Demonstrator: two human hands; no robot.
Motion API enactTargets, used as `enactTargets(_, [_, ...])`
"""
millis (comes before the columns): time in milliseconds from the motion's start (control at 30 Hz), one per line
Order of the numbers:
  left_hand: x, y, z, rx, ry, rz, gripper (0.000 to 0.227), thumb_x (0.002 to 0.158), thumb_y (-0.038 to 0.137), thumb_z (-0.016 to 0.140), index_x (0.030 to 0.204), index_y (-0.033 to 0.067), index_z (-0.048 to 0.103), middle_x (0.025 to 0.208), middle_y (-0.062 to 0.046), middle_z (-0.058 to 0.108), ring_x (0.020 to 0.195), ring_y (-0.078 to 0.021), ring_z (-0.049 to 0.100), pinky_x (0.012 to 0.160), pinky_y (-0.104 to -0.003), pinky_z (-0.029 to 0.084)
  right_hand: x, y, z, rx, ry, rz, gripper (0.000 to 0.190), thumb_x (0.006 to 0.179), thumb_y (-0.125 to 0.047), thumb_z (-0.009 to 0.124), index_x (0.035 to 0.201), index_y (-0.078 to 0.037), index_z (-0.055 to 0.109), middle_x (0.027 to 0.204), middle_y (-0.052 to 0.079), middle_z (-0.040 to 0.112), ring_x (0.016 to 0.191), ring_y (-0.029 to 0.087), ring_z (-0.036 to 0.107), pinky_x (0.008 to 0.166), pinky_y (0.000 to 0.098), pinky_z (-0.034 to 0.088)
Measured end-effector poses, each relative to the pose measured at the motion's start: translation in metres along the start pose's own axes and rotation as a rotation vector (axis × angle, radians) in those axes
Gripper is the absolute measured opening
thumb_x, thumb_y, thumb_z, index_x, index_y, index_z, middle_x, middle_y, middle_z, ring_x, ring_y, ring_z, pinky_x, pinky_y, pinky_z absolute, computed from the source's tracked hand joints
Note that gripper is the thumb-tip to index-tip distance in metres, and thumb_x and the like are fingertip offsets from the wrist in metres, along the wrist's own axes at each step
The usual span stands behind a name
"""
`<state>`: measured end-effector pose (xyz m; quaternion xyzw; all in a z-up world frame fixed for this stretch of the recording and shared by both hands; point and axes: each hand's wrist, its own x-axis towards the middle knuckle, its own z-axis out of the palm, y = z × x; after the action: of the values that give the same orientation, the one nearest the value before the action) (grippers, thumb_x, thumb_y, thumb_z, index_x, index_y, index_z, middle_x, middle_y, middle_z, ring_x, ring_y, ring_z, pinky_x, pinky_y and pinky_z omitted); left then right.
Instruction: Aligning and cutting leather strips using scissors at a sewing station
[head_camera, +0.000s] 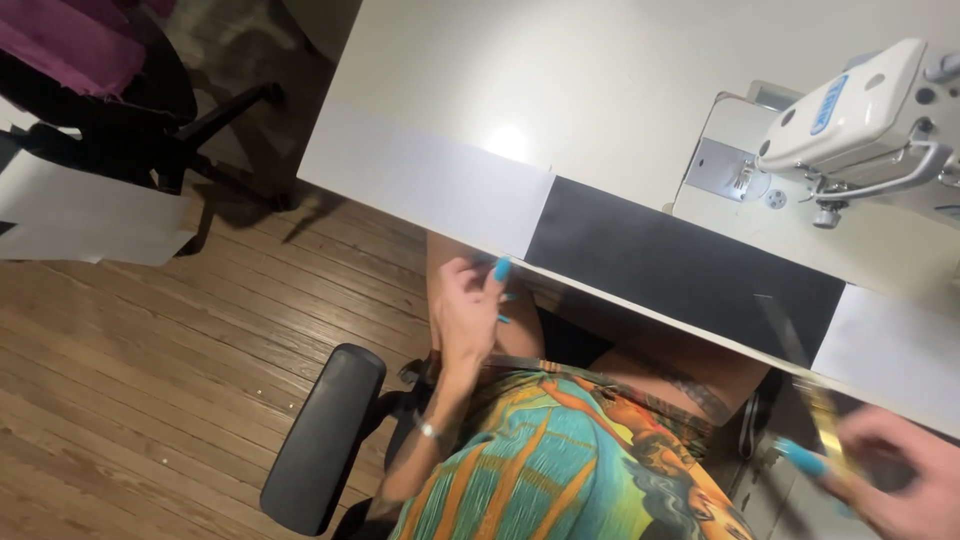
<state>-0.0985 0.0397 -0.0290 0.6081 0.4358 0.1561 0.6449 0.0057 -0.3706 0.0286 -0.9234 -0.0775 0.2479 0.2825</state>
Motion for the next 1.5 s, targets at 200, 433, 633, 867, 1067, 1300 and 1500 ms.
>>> enactTargets(200, [0.016,-0.004,0.002,0.173,-0.087,-0.087,0.044,0.074,0.037,0.061,0.058,-0.0029,0.055,0.046,-0.016,0.052,0.041,-0.019,0.053,0.042,-0.032,0.042,0.027,-0.151,0.043,-0.039,-0.186,0.06,0.019,0.056,-0.019,0.078,0.063,-0.007,0.065,0.052,0.012,0.068,0.06,0.024,0.062,0.073,0.0384,0.046])
enactTargets(433, [0.023,-0.035,0.003,-0.305,0.122,-0.087,0.025,0.087,0.01,0.042,0.074,-0.0006,0.061,0.052,-0.015,0.059,0.039,-0.014,0.057,0.033,-0.015,0.04,0.097,-0.163,0.082,0.327,-0.141,-0.337,0.028,0.065,-0.032,0.074,0.078,-0.011,0.061,0.06,0.005,0.06,0.062,0.012,0.054,0.07,0.0288,0.045])
enactTargets(633, [0.045,-0.017,-0.033,-0.985,0.718,-0.055,0.025,0.091,0.002,0.029,0.107,0.0076,0.046,0.112,-0.013,0.053,0.1,-0.025,0.056,0.079,-0.018,0.046,0.123,-0.148,0.098,0.603,-0.181,-0.428,0.03,0.08,-0.033,0.061,0.069,-0.006,0.054,0.046,0.007,0.053,0.056,0.012,0.055,0.055,0.0192,0.04])
enactTargets(867, [0.042,-0.022,-0.017,-0.812,0.612,-0.178,0.077,0.083,0.01,0.063,0.137,0.0186,0.008,0.145,-0.008,-0.006,0.134,-0.027,-0.002,0.104,-0.054,0.016,0.106,-0.158,0.075,0.601,-0.17,-0.455,0.027,0.076,-0.029,0.063,0.074,-0.003,0.055,0.05,0.01,0.056,0.061,0.016,0.058,0.066,0.0248,0.044])
enactTargets(1067, [-0.001,0.024,0.019,-0.667,0.251,-0.271,0.08,0.068,0.028,0.057,0.131,0.0071,0.013,0.139,-0.009,0.026,0.126,-0.0237,0.033,0.102,-0.041,0.033,0.091,-0.152,0.045,0.273,-0.197,-0.389,0.021,0.068,-0.025,0.067,0.075,-0.007,0.057,0.071,0.002,0.061,0.07,0.012,0.063,0.066,0.0242,0.051])
enactTargets(1300, [0.024,0.028,0.022,-0.331,0.403,-0.187,0.063,0.066,0.02,0.069,0.113,0.0066,0.029,0.104,-0.008,0.045,0.087,-0.0152,0.047,0.08,-0.025,0.044,0.081,-0.162,0.044,0.162,-0.195,-0.408,0.02,0.067,-0.026,0.068,0.073,-0.009,0.061,0.068,-0.002,0.061,0.064,0.008,0.056,0.066,0.0212,0.045])
enactTargets(1500, [0.032,0.011,0.007,-0.306,0.468,-0.184,0.05,0.078,0.043,0.045,0.109,0.0042,0.043,0.108,-0.009,0.052,0.098,-0.0172,0.049,0.085,-0.028,0.04,0.064,-0.161,0.031,-0.234,-0.039,-0.172,0.022,0.061,-0.032,0.07,0.075,-0.018,0.061,0.069,-0.006,0.064,0.072,0.009,0.058,0.077,0.0244,0.042])
